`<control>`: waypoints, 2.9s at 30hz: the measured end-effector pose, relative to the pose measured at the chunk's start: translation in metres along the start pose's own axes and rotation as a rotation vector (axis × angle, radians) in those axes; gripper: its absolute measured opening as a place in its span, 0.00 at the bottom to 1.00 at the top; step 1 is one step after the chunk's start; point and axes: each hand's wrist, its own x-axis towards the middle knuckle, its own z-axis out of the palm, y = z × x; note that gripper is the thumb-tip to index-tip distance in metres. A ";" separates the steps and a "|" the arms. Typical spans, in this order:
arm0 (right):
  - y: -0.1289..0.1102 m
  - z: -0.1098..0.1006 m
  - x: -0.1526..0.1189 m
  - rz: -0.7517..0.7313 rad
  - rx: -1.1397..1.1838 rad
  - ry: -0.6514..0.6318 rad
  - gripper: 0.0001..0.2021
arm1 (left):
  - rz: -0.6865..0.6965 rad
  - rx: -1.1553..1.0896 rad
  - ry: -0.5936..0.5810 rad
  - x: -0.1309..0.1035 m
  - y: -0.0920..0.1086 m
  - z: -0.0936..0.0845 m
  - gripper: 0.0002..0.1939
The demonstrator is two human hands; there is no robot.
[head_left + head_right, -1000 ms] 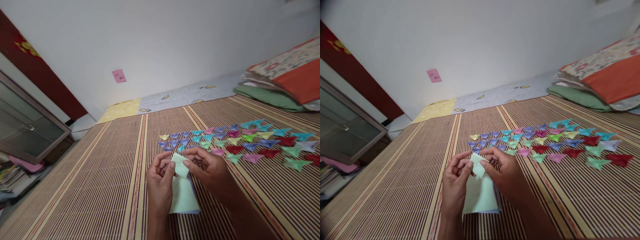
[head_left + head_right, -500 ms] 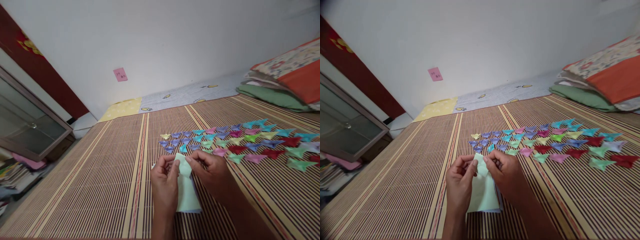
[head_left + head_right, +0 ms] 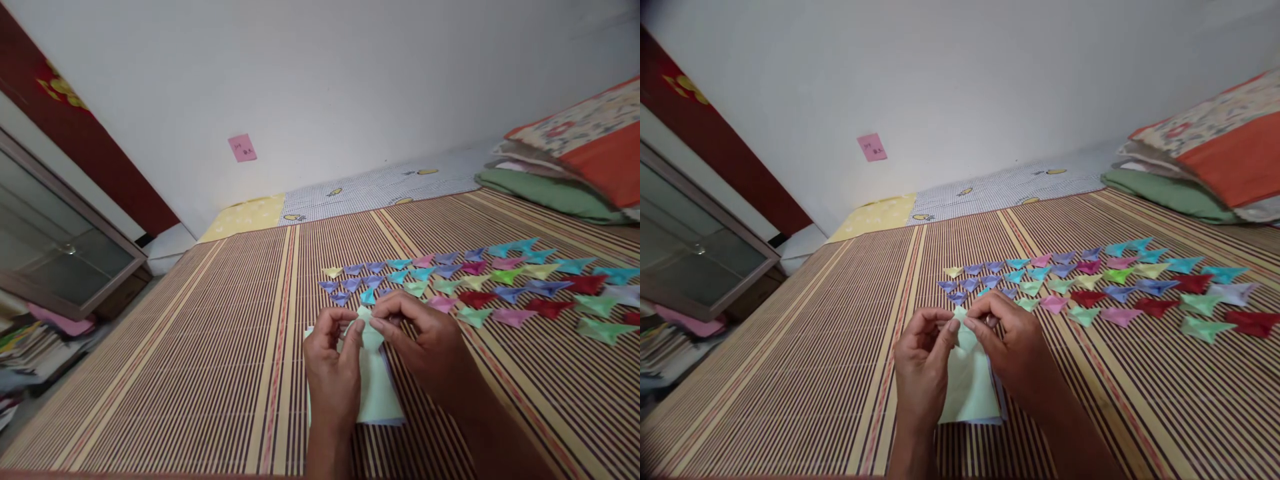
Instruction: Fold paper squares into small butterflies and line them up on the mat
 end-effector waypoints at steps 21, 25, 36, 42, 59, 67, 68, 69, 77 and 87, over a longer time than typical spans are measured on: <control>-0.004 0.005 -0.003 0.191 0.092 -0.024 0.04 | -0.051 -0.150 0.028 0.000 0.005 0.002 0.06; -0.005 0.000 -0.002 0.182 0.088 -0.103 0.06 | -0.089 -0.207 0.005 0.001 0.007 0.002 0.08; -0.003 -0.014 -0.001 0.194 0.038 -0.237 0.09 | -0.199 -0.378 -0.011 0.004 0.001 -0.001 0.12; 0.001 -0.006 -0.004 0.068 -0.054 -0.197 0.14 | -0.180 -0.373 -0.005 0.005 0.001 -0.001 0.10; -0.006 -0.009 -0.004 0.161 0.061 -0.269 0.14 | -0.184 -0.413 0.056 0.007 0.001 -0.004 0.12; -0.007 -0.003 -0.006 0.132 0.068 -0.233 0.20 | -0.155 -0.367 0.071 0.008 0.003 -0.006 0.12; -0.006 -0.002 -0.005 0.142 0.077 -0.244 0.20 | -0.150 -0.349 0.071 0.007 0.004 -0.007 0.12; -0.005 -0.002 -0.004 0.156 0.091 -0.239 0.18 | -0.146 -0.330 0.060 0.007 0.005 -0.007 0.11; -0.004 0.008 -0.004 0.175 0.108 -0.010 0.11 | -0.180 -0.256 -0.096 0.000 0.013 0.002 0.11; -0.001 0.010 -0.006 0.245 0.270 0.074 0.11 | -0.314 -0.317 -0.130 -0.001 0.013 0.005 0.13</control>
